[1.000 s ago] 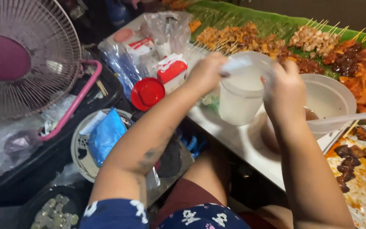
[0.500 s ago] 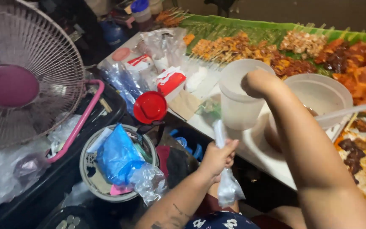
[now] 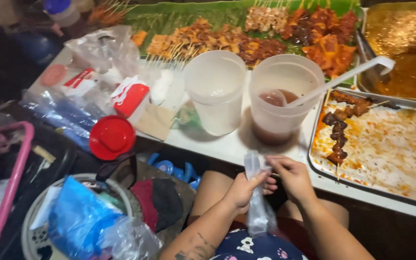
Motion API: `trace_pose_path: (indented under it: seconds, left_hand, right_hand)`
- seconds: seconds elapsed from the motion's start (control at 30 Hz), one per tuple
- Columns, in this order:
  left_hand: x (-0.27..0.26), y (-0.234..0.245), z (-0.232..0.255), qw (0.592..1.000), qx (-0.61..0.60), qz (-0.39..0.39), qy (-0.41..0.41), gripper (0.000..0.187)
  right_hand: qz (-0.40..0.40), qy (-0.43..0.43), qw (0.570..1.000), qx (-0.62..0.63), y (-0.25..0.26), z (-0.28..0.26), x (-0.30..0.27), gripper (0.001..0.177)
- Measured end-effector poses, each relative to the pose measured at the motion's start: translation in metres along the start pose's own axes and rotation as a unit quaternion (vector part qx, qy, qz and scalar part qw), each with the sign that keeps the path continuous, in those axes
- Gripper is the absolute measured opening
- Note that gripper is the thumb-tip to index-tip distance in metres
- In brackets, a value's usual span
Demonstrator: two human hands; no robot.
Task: The person packages street food by using a ladle to pour a sauce into small plastic bags, then twisting and knotting the bags to seal them.
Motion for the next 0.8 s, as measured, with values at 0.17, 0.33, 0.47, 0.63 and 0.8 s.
trace_pose_path:
  seconds: [0.17, 0.33, 0.47, 0.63, 0.8]
  left_hand:
    - [0.006, 0.02, 0.0, 0.99, -0.13, -0.051, 0.011, 0.02]
    - [-0.01, 0.035, 0.057, 0.993, -0.077, 0.084, -0.031, 0.028]
    - [-0.016, 0.04, 0.085, 0.991, -0.074, -0.016, -0.111, 0.048]
    - [-0.003, 0.021, 0.076, 0.901, 0.421, 0.072, -0.08, 0.05]
    - [0.037, 0.064, 0.04, 0.877, 0.437, 0.157, -0.125, 0.026]
  right_hand:
    - [0.084, -0.022, 0.933, 0.35, 0.026, 0.013, 0.001, 0.013]
    - [-0.022, -0.005, 0.967, 0.254, 0.011, 0.003, -0.002, 0.028]
    - [-0.055, 0.035, 0.998, -0.011, -0.005, 0.009, -0.003, 0.044]
    - [-0.115, 0.042, 0.962, -0.244, -0.015, 0.017, -0.003, 0.055]
    - [-0.029, 0.266, 0.905, -0.33, -0.009, -0.023, 0.002, 0.049]
Point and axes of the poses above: each hand's wrist, its own x-axis towards the middle knuckle, its own y-axis out of the back of the hand, z = x × y, the point moved 2 cm from there along x, towards the middle knuckle, and after that the axes turned 4 degrees about x, right-handed, at the moved point
